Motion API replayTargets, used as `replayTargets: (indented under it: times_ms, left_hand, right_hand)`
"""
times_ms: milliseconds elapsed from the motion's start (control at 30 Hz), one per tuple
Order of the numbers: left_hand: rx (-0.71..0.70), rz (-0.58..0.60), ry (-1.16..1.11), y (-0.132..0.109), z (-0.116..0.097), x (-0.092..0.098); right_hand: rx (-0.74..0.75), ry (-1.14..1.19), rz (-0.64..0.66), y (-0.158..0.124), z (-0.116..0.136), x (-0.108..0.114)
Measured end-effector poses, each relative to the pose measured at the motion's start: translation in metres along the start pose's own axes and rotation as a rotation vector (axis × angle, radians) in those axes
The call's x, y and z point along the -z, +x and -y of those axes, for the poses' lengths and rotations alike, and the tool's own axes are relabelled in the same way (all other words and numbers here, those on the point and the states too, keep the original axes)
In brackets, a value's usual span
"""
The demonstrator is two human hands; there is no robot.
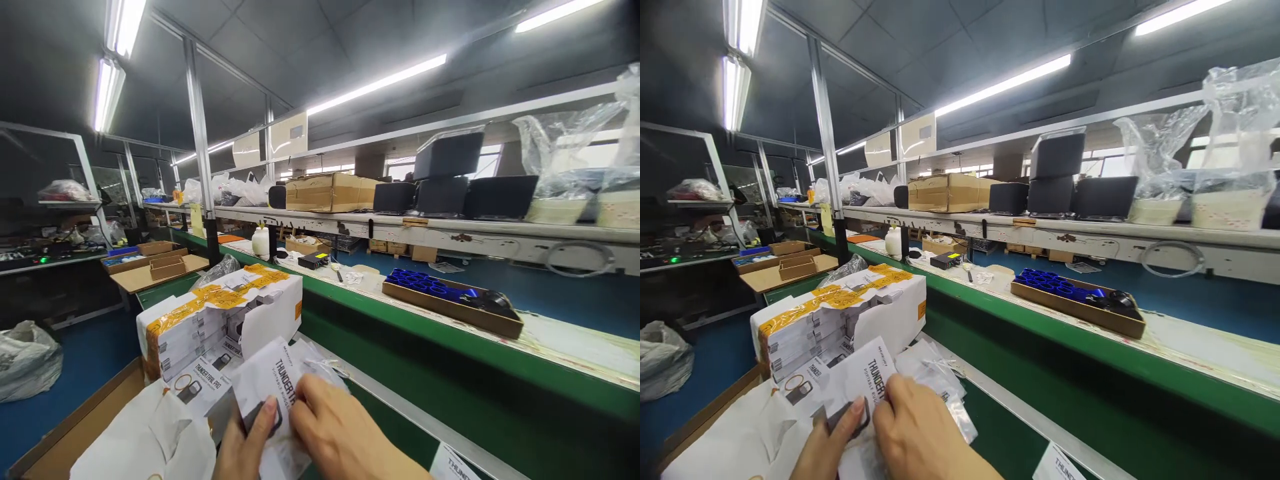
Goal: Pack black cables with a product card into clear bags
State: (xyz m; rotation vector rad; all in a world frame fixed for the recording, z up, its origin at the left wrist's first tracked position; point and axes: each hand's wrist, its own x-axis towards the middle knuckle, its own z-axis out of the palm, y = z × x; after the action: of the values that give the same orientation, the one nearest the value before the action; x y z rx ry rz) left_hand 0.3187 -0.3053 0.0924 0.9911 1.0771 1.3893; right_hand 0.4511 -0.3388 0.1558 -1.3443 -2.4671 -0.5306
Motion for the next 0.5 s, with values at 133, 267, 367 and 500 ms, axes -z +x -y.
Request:
replayTargets:
  times_ms: [133,267,367,500]
  left_hand:
    - [0.082,0.014,-0.008,0.005,0.003,0.001]
    - [0.295,-0.091,-0.308,0.014,-0.001,0.006]
    - [0.279,-0.135,-0.441,0.02,-0.004,0.016]
    - [0.254,-0.157,-0.584,0.035,-0.009,0.047]
  right_hand:
    - [0.124,0.098,0.247,-0.016,-0.005,-0.016]
    - [0.059,0.201,0.291,-0.018,-0.009,-0.022]
    - [0.051,0.137,0.197,-0.007,-0.006,-0.028]
    - [0.143,0.084,-0.051,0.016,0.018,-0.053]
